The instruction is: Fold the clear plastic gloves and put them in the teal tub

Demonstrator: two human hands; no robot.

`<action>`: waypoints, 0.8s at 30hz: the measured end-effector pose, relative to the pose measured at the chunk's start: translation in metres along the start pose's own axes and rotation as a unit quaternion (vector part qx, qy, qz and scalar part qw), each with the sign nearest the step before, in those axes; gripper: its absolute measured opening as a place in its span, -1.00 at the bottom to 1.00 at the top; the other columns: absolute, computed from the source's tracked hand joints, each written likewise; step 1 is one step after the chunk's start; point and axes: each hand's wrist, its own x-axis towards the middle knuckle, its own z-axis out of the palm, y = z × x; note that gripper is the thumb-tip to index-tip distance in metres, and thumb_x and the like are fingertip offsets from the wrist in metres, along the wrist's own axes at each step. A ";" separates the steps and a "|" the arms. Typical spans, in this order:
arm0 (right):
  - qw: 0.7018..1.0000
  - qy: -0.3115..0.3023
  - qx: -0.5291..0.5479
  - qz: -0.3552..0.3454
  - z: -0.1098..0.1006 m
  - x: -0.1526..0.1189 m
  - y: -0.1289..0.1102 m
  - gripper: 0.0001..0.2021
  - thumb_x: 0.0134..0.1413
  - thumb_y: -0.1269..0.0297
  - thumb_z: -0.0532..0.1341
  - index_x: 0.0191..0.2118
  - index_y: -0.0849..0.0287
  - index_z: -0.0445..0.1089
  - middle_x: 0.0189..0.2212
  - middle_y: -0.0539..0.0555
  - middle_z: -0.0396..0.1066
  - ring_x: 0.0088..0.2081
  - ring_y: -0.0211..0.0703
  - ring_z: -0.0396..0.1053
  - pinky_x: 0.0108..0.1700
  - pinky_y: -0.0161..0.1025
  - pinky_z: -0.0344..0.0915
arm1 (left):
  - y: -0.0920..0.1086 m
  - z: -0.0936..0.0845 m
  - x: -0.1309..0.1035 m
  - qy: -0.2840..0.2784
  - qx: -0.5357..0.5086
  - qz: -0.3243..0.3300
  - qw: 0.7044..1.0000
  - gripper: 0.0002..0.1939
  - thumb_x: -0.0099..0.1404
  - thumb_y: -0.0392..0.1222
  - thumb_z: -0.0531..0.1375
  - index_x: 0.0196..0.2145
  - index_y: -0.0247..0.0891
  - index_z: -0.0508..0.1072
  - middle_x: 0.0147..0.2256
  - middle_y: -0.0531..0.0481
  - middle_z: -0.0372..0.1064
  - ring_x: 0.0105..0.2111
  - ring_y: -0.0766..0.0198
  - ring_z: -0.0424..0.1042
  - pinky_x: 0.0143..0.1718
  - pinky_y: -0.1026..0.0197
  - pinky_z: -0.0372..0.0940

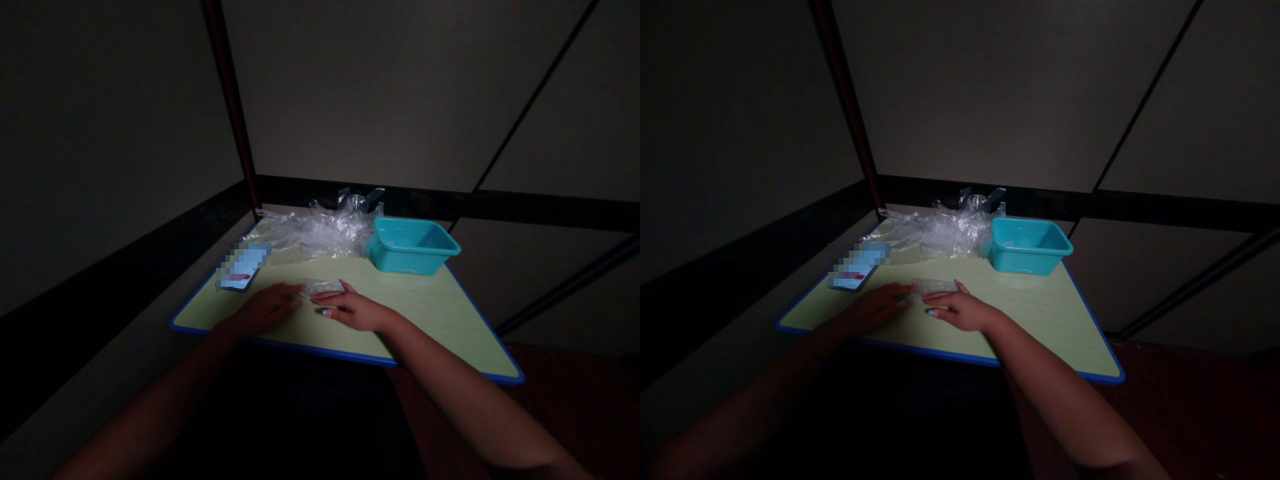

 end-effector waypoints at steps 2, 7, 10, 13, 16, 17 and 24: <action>1.000 0.003 0.001 0.004 0.001 0.000 0.001 -0.68 0.24 0.16 0.04 0.09 -0.09 0.29 0.15 0.08 0.22 0.19 -0.07 0.12 0.18 0.27 -0.55 | 0.000 0.002 0.002 -0.005 0.003 0.005 1.000 -0.65 0.31 -0.13 -0.02 -0.08 -0.14 0.48 0.11 0.00 0.27 0.12 0.18 0.23 0.19 -0.01 0.00; 1.000 0.007 -0.004 0.003 0.000 -0.001 0.000 -0.56 0.20 0.13 0.09 0.19 -0.11 0.14 0.16 0.09 0.20 0.21 -0.05 0.09 0.18 0.26 -0.61 | 0.000 0.007 0.007 -0.006 -0.013 -0.002 1.000 -0.62 0.34 -0.10 -0.06 -0.03 -0.16 0.44 0.04 -0.03 0.36 0.08 0.19 0.28 0.21 -0.02 -0.05; 0.999 0.046 -0.015 -0.010 -0.004 -0.003 -0.001 -0.58 0.19 0.11 0.09 0.17 -0.11 0.18 0.15 0.07 0.23 0.23 -0.02 0.04 0.19 0.28 -0.54 | -0.002 0.008 0.009 0.009 -0.046 -0.025 0.999 -0.61 0.34 -0.05 -0.07 -0.04 -0.14 0.45 0.04 0.00 0.36 0.05 0.18 0.31 0.18 0.02 0.02; 0.994 0.097 -0.009 -0.045 -0.011 -0.006 -0.001 -0.63 0.20 0.08 0.07 0.09 -0.02 0.31 0.10 0.10 0.30 0.18 -0.06 0.14 0.21 0.13 -0.18 | -0.005 0.007 0.013 0.013 -0.107 -0.062 0.992 -0.57 0.33 0.02 -0.08 -0.09 -0.15 0.49 0.00 0.01 0.40 0.02 0.17 0.35 0.14 0.05 0.10; 0.992 0.093 -0.010 -0.081 -0.015 -0.007 0.001 -0.64 0.19 0.04 0.07 -0.03 0.08 0.44 -0.07 0.15 0.41 0.02 -0.11 0.28 0.08 -0.10 0.14 | -0.007 0.005 0.018 0.015 -0.162 -0.086 0.983 -0.54 0.30 0.08 -0.07 -0.17 -0.19 0.53 -0.03 0.03 0.43 0.02 0.15 0.35 0.14 0.05 0.08; 0.993 0.089 -0.021 -0.081 -0.015 -0.007 0.002 -0.64 0.18 0.03 0.08 -0.06 0.09 0.46 -0.13 0.14 0.43 -0.03 -0.11 0.31 0.05 -0.12 0.18 | -0.007 0.004 0.020 0.017 -0.175 -0.092 0.980 -0.52 0.29 0.09 -0.07 -0.19 -0.19 0.53 -0.04 0.03 0.44 0.02 0.15 0.35 0.15 0.05 0.08; 0.992 0.095 -0.025 -0.074 -0.010 -0.005 0.009 -0.62 0.19 0.04 0.07 -0.09 0.17 0.47 -0.28 0.14 0.39 -0.20 -0.16 0.33 -0.08 -0.19 0.25 | 0.001 -0.007 0.040 0.023 -0.170 -0.114 0.979 -0.45 0.33 0.06 -0.15 -0.31 -0.24 0.57 -0.22 0.01 0.53 -0.14 0.18 0.46 0.06 0.12 0.17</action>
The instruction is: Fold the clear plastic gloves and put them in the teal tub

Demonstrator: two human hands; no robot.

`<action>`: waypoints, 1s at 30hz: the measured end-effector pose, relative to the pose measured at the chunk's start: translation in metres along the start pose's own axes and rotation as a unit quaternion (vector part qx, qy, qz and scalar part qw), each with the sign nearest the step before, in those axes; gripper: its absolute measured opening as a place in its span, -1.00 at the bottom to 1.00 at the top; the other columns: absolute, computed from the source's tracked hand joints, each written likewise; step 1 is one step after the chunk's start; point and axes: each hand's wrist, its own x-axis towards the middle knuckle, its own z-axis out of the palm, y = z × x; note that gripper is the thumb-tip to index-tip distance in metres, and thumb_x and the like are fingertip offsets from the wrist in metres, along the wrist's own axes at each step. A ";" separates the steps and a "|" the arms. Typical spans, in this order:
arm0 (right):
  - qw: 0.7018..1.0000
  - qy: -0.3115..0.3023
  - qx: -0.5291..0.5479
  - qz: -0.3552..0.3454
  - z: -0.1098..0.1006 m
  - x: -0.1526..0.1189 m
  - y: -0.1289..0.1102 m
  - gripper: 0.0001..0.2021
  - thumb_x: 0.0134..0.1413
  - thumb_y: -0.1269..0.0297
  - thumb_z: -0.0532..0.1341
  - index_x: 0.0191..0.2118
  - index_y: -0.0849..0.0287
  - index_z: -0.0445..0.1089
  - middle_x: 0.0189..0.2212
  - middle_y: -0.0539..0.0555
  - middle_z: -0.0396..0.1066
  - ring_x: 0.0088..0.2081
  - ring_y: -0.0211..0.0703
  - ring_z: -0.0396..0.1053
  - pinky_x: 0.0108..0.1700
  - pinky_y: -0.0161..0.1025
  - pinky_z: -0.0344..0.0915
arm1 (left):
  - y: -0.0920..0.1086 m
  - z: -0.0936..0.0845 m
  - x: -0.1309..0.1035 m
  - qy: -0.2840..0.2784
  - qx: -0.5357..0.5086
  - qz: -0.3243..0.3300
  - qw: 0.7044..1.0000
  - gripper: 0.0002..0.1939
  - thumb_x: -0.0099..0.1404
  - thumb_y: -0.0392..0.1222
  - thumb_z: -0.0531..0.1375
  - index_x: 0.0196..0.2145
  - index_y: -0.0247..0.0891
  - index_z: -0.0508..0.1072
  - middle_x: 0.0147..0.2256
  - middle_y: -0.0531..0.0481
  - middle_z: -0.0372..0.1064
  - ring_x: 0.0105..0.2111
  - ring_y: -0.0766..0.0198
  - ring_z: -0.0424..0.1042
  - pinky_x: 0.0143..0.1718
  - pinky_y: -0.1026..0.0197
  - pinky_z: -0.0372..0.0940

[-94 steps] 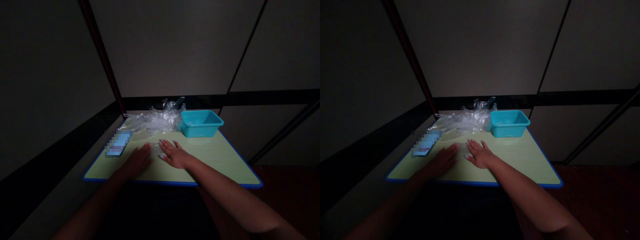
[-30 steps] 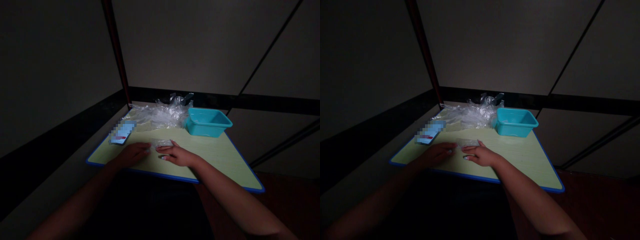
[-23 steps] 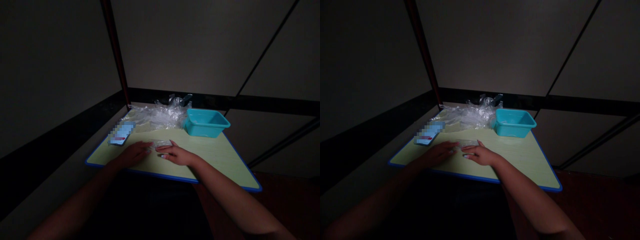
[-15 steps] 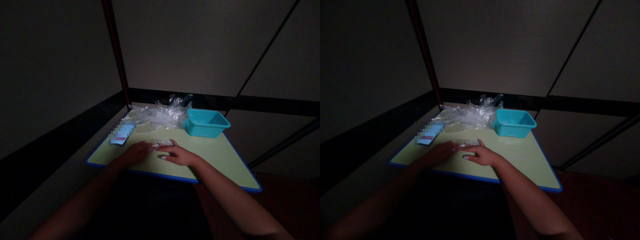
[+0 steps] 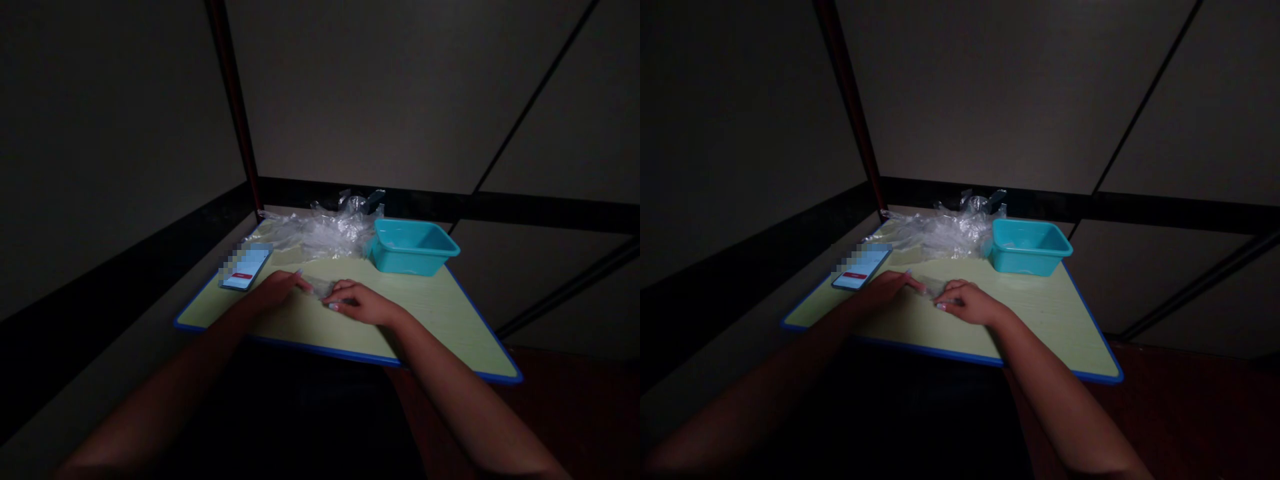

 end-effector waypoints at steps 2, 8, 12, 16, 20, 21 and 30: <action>1.000 0.004 0.015 0.004 0.001 0.001 0.001 -0.62 0.20 0.04 0.06 -0.09 0.18 0.46 -0.28 0.14 0.38 -0.22 -0.17 0.33 -0.12 -0.22 0.26 | 0.004 -0.001 0.006 -0.009 -0.001 0.009 1.000 -0.47 0.32 0.03 -0.14 -0.34 -0.25 0.57 -0.27 0.00 0.54 -0.18 0.19 0.47 0.01 0.14 0.22; 1.000 0.010 0.016 0.005 0.002 0.001 0.003 -0.63 0.19 0.07 0.08 -0.08 0.20 0.44 -0.26 0.14 0.38 -0.24 -0.18 0.34 -0.15 -0.24 0.27 | 0.000 0.005 0.024 -0.010 0.029 0.023 0.999 -0.70 0.15 -0.04 0.09 -0.39 -0.26 0.54 -0.34 -0.03 0.54 -0.30 0.19 0.46 -0.21 0.21 0.30; 1.000 0.009 0.005 0.000 0.003 0.001 0.006 -0.68 0.18 0.12 0.10 -0.10 0.20 0.44 -0.26 0.13 0.38 -0.25 -0.19 0.34 -0.16 -0.25 0.25 | -0.007 0.010 0.030 0.009 -0.014 0.013 1.000 -0.74 0.06 -0.13 0.13 -0.34 -0.30 0.51 -0.35 -0.07 0.52 -0.32 0.21 0.45 -0.27 0.22 0.30; 1.000 0.011 -0.001 0.000 0.004 0.001 0.006 -0.72 0.19 0.20 0.09 -0.11 0.19 0.44 -0.29 0.11 0.38 -0.27 -0.20 0.33 -0.17 -0.24 0.25 | -0.012 0.011 0.031 0.020 -0.048 -0.009 0.999 -0.69 0.02 -0.15 0.16 -0.27 -0.35 0.47 -0.44 -0.03 0.49 -0.39 0.24 0.44 -0.32 0.23 0.27; 0.998 0.064 -0.014 0.019 0.005 0.001 0.003 -0.73 0.17 0.25 0.10 -0.08 0.21 0.41 -0.24 0.15 0.35 -0.28 -0.20 0.31 -0.21 -0.25 0.27 | -0.014 0.011 0.029 0.029 -0.054 -0.021 0.998 -0.65 -0.01 -0.17 0.19 -0.24 -0.36 0.44 -0.46 0.01 0.46 -0.41 0.25 0.41 -0.35 0.25 0.24; 0.997 0.075 -0.023 0.021 0.004 0.001 0.002 -0.73 0.16 0.26 0.10 -0.07 0.23 0.40 -0.23 0.17 0.33 -0.27 -0.19 0.31 -0.21 -0.24 0.27 | -0.014 0.011 0.028 0.029 -0.054 -0.024 0.998 -0.65 -0.01 -0.17 0.19 -0.23 -0.35 0.44 -0.46 0.02 0.45 -0.41 0.26 0.41 -0.35 0.25 0.24; 0.979 -0.007 -0.199 0.047 0.006 -0.001 -0.013 -0.47 0.15 0.00 0.09 0.21 0.01 0.13 0.23 0.19 0.05 0.20 0.09 0.00 0.15 0.23 -0.17 | -0.015 0.011 0.024 0.030 -0.050 -0.006 0.998 -0.69 0.02 -0.20 0.18 -0.23 -0.31 0.42 -0.46 0.05 0.41 -0.41 0.29 0.37 -0.34 0.26 0.23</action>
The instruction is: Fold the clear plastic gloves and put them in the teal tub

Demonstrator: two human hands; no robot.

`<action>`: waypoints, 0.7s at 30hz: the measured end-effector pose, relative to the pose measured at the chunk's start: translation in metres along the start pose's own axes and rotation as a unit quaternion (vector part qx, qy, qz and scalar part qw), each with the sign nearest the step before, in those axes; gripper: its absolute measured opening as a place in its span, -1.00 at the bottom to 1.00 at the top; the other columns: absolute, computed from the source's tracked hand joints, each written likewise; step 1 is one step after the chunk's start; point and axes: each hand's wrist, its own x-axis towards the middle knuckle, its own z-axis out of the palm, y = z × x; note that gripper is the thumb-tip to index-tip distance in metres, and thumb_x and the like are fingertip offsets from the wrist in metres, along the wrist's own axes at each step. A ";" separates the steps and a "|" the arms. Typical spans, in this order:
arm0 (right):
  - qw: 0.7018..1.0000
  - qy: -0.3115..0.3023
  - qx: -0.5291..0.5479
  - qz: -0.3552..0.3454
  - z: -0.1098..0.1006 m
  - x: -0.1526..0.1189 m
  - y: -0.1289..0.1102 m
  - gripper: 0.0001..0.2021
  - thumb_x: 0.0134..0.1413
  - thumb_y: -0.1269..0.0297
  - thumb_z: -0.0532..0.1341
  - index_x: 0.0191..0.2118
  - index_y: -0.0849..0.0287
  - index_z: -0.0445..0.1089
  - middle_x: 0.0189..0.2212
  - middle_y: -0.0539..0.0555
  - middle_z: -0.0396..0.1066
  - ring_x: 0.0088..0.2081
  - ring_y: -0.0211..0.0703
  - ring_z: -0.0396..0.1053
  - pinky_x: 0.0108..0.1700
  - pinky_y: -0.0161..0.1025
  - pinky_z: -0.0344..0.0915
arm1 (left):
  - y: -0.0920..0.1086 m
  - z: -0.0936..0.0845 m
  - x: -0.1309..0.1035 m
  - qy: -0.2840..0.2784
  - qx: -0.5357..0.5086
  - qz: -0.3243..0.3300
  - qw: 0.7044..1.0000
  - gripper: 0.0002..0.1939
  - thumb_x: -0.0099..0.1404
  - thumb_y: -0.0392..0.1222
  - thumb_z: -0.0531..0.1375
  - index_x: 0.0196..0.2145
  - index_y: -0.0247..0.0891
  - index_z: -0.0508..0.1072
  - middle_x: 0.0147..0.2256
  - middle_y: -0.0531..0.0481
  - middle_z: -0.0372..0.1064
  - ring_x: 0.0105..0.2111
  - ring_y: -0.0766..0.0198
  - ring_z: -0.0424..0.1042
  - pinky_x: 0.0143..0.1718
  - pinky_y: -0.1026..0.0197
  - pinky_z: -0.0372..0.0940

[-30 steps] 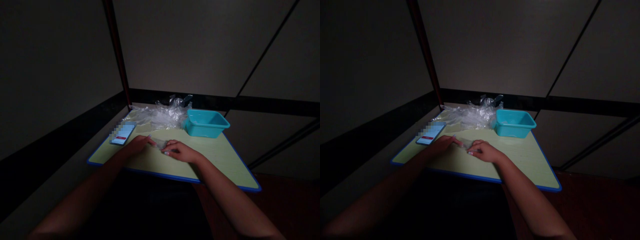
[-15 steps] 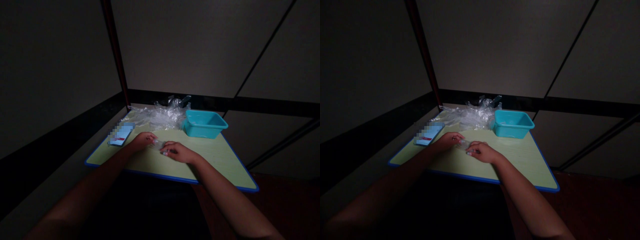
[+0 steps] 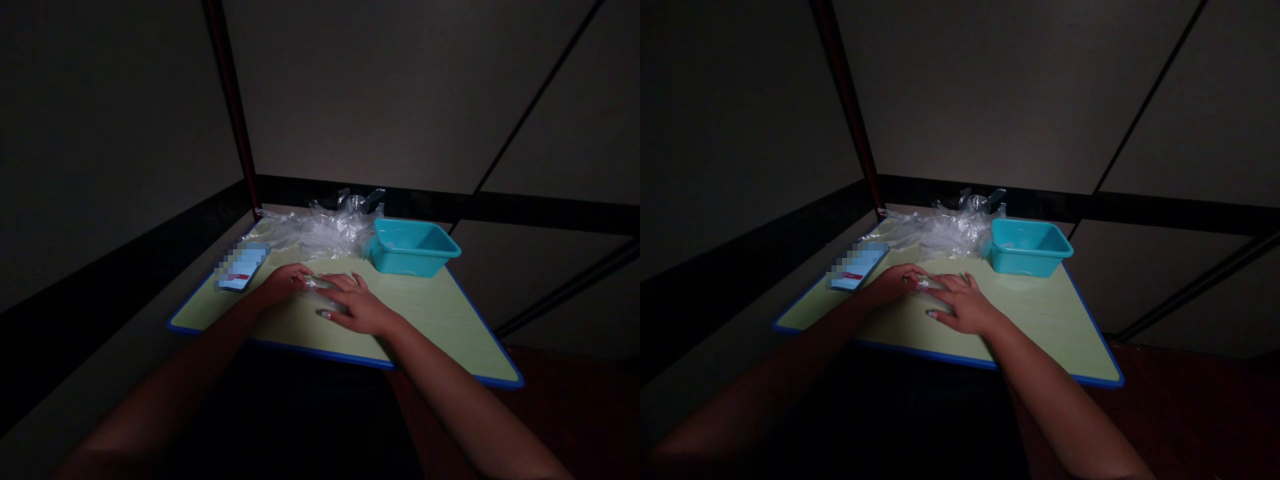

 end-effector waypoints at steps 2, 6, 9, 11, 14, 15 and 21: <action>0.998 -0.056 -0.001 0.003 0.003 0.000 -0.001 -0.38 0.17 -0.05 0.04 0.29 0.00 -0.06 0.31 0.18 -0.15 0.28 0.08 -0.16 0.17 0.30 -0.37 | -0.002 0.000 0.000 0.003 -0.004 0.001 1.000 -0.69 0.02 -0.20 0.18 -0.23 -0.31 0.42 -0.46 0.06 0.40 -0.42 0.30 0.37 -0.35 0.27 0.22; 0.991 -0.130 0.006 0.023 0.009 0.002 -0.003 -0.30 0.19 -0.10 -0.04 0.33 0.08 -0.27 0.32 0.20 -0.26 0.31 0.03 -0.27 0.20 0.26 -0.50 | -0.004 -0.001 0.000 0.003 -0.002 -0.012 1.000 -0.67 0.00 -0.20 0.19 -0.22 -0.32 0.40 -0.48 0.07 0.40 -0.43 0.29 0.37 -0.37 0.27 0.23; 0.990 -0.137 0.003 0.030 0.010 0.002 -0.005 -0.26 0.18 -0.13 -0.08 0.34 0.14 -0.32 0.31 0.22 -0.28 0.32 0.01 -0.29 0.21 0.22 -0.53 | -0.005 -0.004 -0.001 0.009 0.007 -0.022 1.000 -0.67 0.00 -0.19 0.18 -0.23 -0.33 0.40 -0.48 0.07 0.40 -0.43 0.27 0.39 -0.37 0.26 0.24; 0.990 -0.140 0.002 0.033 0.010 0.002 -0.005 -0.21 0.16 -0.17 -0.08 0.34 0.18 -0.34 0.31 0.23 -0.29 0.32 0.01 -0.30 0.21 0.21 -0.54 | -0.005 -0.007 -0.001 0.011 0.025 -0.034 0.999 -0.68 0.01 -0.19 0.17 -0.23 -0.33 0.40 -0.48 0.06 0.42 -0.42 0.25 0.40 -0.37 0.25 0.25; 0.989 -0.143 0.002 0.035 0.011 0.002 -0.005 -0.15 0.11 -0.24 -0.08 0.34 0.21 -0.36 0.31 0.24 -0.31 0.32 0.03 -0.32 0.21 0.21 -0.56 | -0.002 -0.008 -0.004 0.026 0.088 -0.046 0.995 -0.72 0.07 -0.22 0.12 -0.23 -0.31 0.40 -0.45 0.03 0.44 -0.40 0.23 0.42 -0.36 0.23 0.28; 0.989 -0.143 0.003 0.035 0.011 0.002 -0.005 -0.14 0.10 -0.25 -0.09 0.34 0.21 -0.36 0.31 0.23 -0.32 0.32 0.03 -0.32 0.21 0.21 -0.56 | 0.001 -0.006 -0.007 0.052 0.123 -0.038 0.990 -0.73 0.11 -0.22 0.09 -0.21 -0.30 0.40 -0.41 0.01 0.45 -0.36 0.22 0.43 -0.31 0.20 0.29; 0.989 -0.145 0.006 0.037 0.013 0.002 -0.005 -0.11 0.07 -0.28 -0.08 0.34 0.19 -0.36 0.32 0.24 -0.34 0.32 0.05 -0.34 0.20 0.24 -0.58 | 0.034 0.030 -0.041 0.038 0.332 0.105 0.937 -0.46 0.30 -0.08 -0.04 0.18 -0.34 0.11 0.18 -0.23 0.13 0.20 0.07 0.09 0.22 -0.11 -0.14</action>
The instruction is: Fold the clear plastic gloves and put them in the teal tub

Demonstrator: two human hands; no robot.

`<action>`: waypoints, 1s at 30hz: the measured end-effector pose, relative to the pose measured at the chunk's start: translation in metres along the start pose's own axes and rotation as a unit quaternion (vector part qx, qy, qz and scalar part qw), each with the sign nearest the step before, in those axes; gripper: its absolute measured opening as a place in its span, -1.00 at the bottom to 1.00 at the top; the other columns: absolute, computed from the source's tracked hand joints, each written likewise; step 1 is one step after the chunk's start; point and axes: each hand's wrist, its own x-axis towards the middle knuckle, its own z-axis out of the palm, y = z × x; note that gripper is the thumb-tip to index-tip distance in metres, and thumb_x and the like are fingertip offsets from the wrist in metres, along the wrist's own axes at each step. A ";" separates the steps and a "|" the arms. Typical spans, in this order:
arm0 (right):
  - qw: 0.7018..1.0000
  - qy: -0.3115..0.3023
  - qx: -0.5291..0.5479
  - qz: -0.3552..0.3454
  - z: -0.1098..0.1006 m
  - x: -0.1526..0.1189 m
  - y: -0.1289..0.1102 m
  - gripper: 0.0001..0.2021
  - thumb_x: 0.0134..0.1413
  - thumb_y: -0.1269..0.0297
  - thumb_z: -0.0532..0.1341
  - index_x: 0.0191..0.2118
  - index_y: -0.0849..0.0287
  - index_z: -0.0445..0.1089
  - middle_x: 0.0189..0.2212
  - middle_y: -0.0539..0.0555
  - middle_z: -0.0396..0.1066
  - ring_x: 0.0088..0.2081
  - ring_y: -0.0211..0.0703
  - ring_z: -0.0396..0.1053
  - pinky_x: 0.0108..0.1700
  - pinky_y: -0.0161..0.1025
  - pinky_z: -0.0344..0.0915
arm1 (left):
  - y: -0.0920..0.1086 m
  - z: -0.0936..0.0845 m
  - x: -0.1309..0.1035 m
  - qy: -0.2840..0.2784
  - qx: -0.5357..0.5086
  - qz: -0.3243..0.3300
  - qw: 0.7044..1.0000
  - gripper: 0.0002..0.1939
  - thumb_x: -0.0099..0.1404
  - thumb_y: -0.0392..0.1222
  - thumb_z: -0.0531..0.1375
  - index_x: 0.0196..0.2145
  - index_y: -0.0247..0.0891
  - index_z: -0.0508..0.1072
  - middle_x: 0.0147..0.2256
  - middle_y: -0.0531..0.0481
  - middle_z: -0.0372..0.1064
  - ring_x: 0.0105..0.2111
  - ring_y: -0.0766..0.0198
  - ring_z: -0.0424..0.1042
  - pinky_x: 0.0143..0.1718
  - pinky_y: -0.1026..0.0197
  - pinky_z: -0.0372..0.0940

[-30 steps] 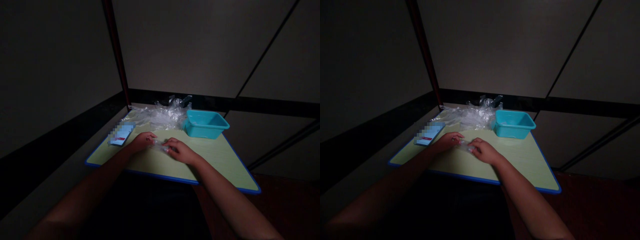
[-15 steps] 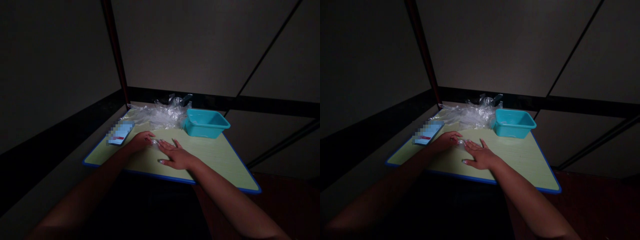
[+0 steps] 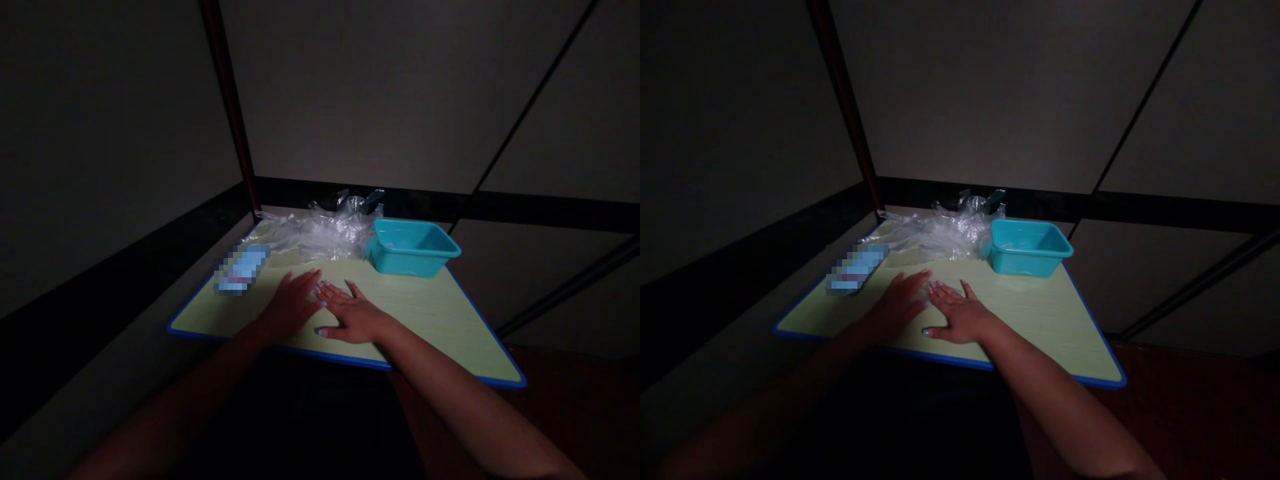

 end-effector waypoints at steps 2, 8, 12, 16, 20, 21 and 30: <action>1.000 0.000 -0.004 0.001 0.001 0.000 0.000 -0.12 0.07 -0.26 -0.05 0.34 0.18 -0.36 0.32 0.23 -0.35 0.32 0.06 -0.34 0.20 0.25 -0.58 | 0.016 0.005 -0.008 -0.063 0.013 0.029 0.998 -0.38 0.33 -0.05 -0.08 0.26 -0.40 -0.07 0.26 -0.30 -0.07 0.26 0.05 -0.08 0.22 -0.16 -0.19; 1.000 0.008 -0.015 0.001 0.001 -0.001 -0.001 -0.11 0.08 -0.21 -0.02 0.34 0.21 -0.39 0.32 0.23 -0.39 0.32 0.03 -0.35 0.22 0.23 -0.54 | 0.028 0.016 -0.013 -0.099 0.044 -0.008 0.994 -0.35 0.35 -0.05 -0.15 0.27 -0.50 -0.15 0.28 -0.36 -0.24 0.29 0.04 -0.19 0.22 -0.16 -0.20; 1.000 0.005 -0.023 0.015 -0.001 -0.001 -0.004 -0.09 0.08 -0.21 -0.01 0.33 0.33 -0.35 0.31 0.29 -0.38 0.32 0.03 -0.38 0.24 0.17 -0.51 | 0.029 0.016 -0.013 -0.096 0.053 -0.024 0.994 -0.36 0.36 -0.04 -0.15 0.27 -0.50 -0.11 0.27 -0.36 -0.21 0.28 0.05 -0.15 0.21 -0.18 -0.19; 0.999 0.003 -0.033 0.033 -0.003 -0.004 -0.005 -0.07 0.07 -0.23 -0.02 0.33 0.37 -0.32 0.30 0.35 -0.37 0.32 0.06 -0.42 0.24 0.18 -0.46 | 0.029 0.017 -0.014 -0.089 0.047 -0.023 0.995 -0.41 0.36 -0.01 -0.16 0.24 -0.43 0.04 0.25 -0.33 -0.08 0.26 0.04 -0.06 0.21 -0.18 -0.21; 0.999 0.013 -0.042 0.014 -0.003 -0.016 -0.004 -0.14 0.12 -0.22 -0.07 0.34 0.27 -0.36 0.31 0.29 -0.37 0.32 0.05 -0.37 0.23 0.21 -0.46 | 0.028 0.021 -0.015 -0.061 0.046 -0.018 0.997 -0.44 0.37 0.01 -0.15 0.22 -0.32 0.11 0.24 -0.26 0.00 0.25 0.08 -0.02 0.22 -0.14 -0.22; 0.999 0.016 -0.043 0.004 -0.003 -0.020 -0.004 -0.17 0.14 -0.20 -0.08 0.34 0.24 -0.36 0.31 0.27 -0.36 0.32 0.03 -0.35 0.23 0.21 -0.46 | 0.028 0.022 -0.016 -0.060 0.046 -0.019 0.997 -0.44 0.37 0.02 -0.15 0.21 -0.32 0.12 0.23 -0.25 0.00 0.25 0.09 -0.03 0.23 -0.14 -0.22; 0.999 0.025 -0.020 0.000 0.000 -0.029 -0.008 -0.33 0.22 -0.10 -0.11 0.32 0.17 -0.18 0.29 0.21 -0.14 0.30 -0.08 -0.17 0.25 0.16 -0.41 | 0.013 0.019 -0.013 -0.063 0.062 -0.064 0.994 -0.47 0.37 0.01 -0.14 0.22 -0.24 0.11 0.25 -0.19 -0.04 0.25 0.08 -0.04 0.19 -0.23 -0.18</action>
